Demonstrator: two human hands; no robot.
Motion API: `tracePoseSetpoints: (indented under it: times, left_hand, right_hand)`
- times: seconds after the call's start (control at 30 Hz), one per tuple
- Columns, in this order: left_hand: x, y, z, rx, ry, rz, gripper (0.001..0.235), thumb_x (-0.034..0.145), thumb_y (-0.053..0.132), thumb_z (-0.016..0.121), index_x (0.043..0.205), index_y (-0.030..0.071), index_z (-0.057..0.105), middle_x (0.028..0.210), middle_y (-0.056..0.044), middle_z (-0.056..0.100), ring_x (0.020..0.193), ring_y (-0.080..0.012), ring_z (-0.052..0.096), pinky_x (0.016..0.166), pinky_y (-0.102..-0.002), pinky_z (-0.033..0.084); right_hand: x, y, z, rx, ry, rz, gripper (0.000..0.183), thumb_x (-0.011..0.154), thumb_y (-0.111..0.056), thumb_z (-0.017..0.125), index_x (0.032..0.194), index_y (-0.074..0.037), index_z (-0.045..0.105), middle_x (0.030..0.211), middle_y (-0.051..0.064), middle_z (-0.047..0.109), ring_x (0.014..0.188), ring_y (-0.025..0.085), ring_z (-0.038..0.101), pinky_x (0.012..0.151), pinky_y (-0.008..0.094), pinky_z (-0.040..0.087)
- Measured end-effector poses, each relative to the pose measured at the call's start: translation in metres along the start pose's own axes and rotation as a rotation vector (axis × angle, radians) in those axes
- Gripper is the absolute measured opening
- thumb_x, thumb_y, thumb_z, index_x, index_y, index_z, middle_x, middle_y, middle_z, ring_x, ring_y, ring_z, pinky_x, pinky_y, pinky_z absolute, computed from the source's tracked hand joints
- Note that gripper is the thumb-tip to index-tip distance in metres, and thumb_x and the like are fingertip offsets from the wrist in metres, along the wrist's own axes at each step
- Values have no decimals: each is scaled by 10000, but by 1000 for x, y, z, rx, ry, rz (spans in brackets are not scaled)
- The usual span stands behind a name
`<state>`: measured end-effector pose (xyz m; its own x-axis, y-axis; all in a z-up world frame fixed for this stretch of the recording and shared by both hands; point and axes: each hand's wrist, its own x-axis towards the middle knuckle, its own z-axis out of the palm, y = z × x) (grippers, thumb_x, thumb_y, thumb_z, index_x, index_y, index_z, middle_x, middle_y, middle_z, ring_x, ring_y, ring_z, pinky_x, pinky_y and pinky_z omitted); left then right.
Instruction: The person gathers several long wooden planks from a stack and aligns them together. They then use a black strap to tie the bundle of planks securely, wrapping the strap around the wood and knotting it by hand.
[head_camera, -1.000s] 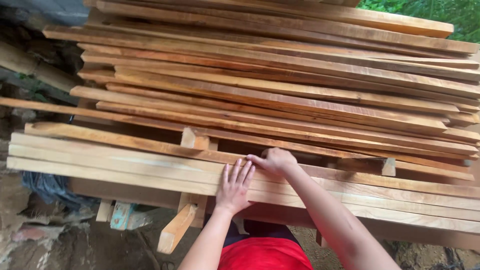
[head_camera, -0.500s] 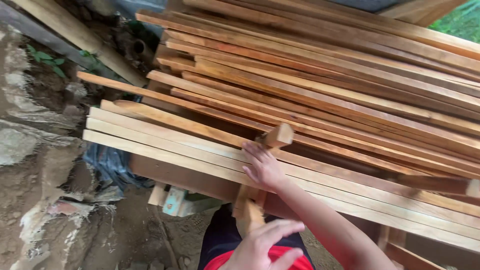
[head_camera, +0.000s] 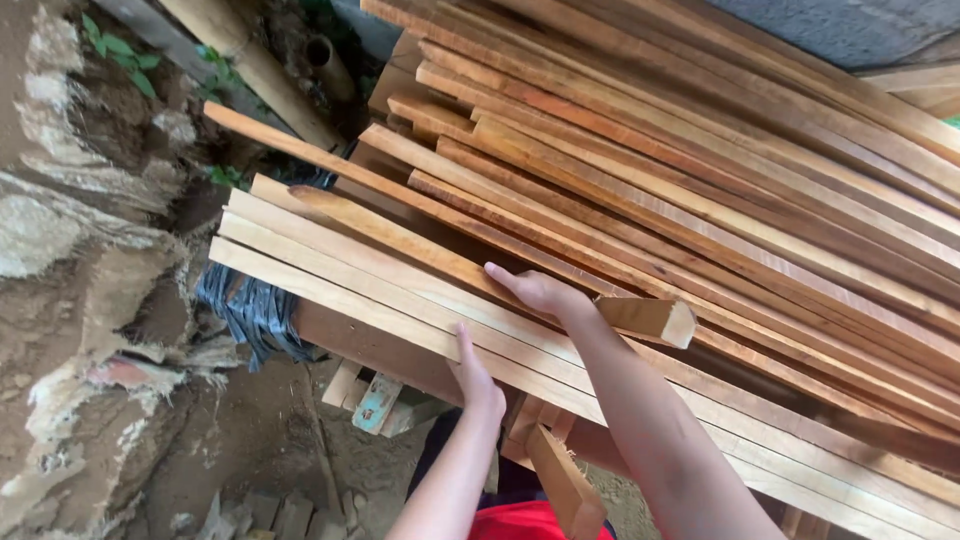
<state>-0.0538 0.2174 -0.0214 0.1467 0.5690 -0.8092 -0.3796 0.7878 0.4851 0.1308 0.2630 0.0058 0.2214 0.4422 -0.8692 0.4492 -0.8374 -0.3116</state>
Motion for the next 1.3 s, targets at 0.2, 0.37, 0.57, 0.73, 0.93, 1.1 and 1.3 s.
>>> tracePoseSetpoints:
  times: [0.2,0.37,0.57,0.73,0.93,1.1,1.3]
  left_hand:
    - [1,-9,10,-186,145,-40,860,866,550,622,1561,135,333,1545,-108,467,1374,-278,497,1121,-468,427]
    - [-5,-7,16,-174,182,-10,876,870,543,643,1568,128,315,1539,-113,471,1374,-275,502,1123,-455,427]
    - [-5,-2,25,-134,247,-33,890,853,529,665,1569,132,313,1532,-108,485,1375,-270,511,1130,-442,423]
    - [1,-2,21,-93,230,-4,897,859,531,670,1571,112,321,1544,-110,482,1395,-267,493,1141,-429,403]
    - [-2,9,8,-133,105,-54,911,854,503,690,1573,122,279,1539,-124,464,1404,-275,473,1148,-446,404]
    - [25,1,-34,-71,-107,-49,877,825,433,772,1529,88,381,1493,-101,520,1367,-243,491,1114,-411,410]
    - [54,62,-120,271,-136,-142,728,873,467,710,1463,113,473,1407,-38,568,1185,-178,571,893,-349,499]
  right_hand:
    - [-8,-14,-16,187,-158,139,1121,698,-930,417,1578,-235,407,1680,122,272,1567,321,225,1249,528,196]
    - [-8,-17,-9,161,-183,98,1126,708,-936,399,1564,-206,437,1670,122,311,1559,319,260,1250,511,208]
    - [3,-11,-4,153,-183,63,1104,771,-917,368,1540,-132,474,1648,155,359,1540,338,309,1245,503,233]
    - [-4,-17,-8,147,-185,32,1104,763,-909,351,1539,-132,468,1645,157,343,1544,334,285,1245,505,209]
    - [1,-5,0,128,-33,36,1111,846,-895,404,1538,-26,419,1619,221,360,1512,372,333,1217,509,263]
    - [-52,-29,9,-2,349,-194,657,926,-670,529,1265,-139,716,1233,182,728,1160,337,685,1031,407,502]
    - [-62,-65,56,-165,1042,-933,148,910,-215,722,996,-95,711,1090,147,734,1036,335,689,980,475,512]
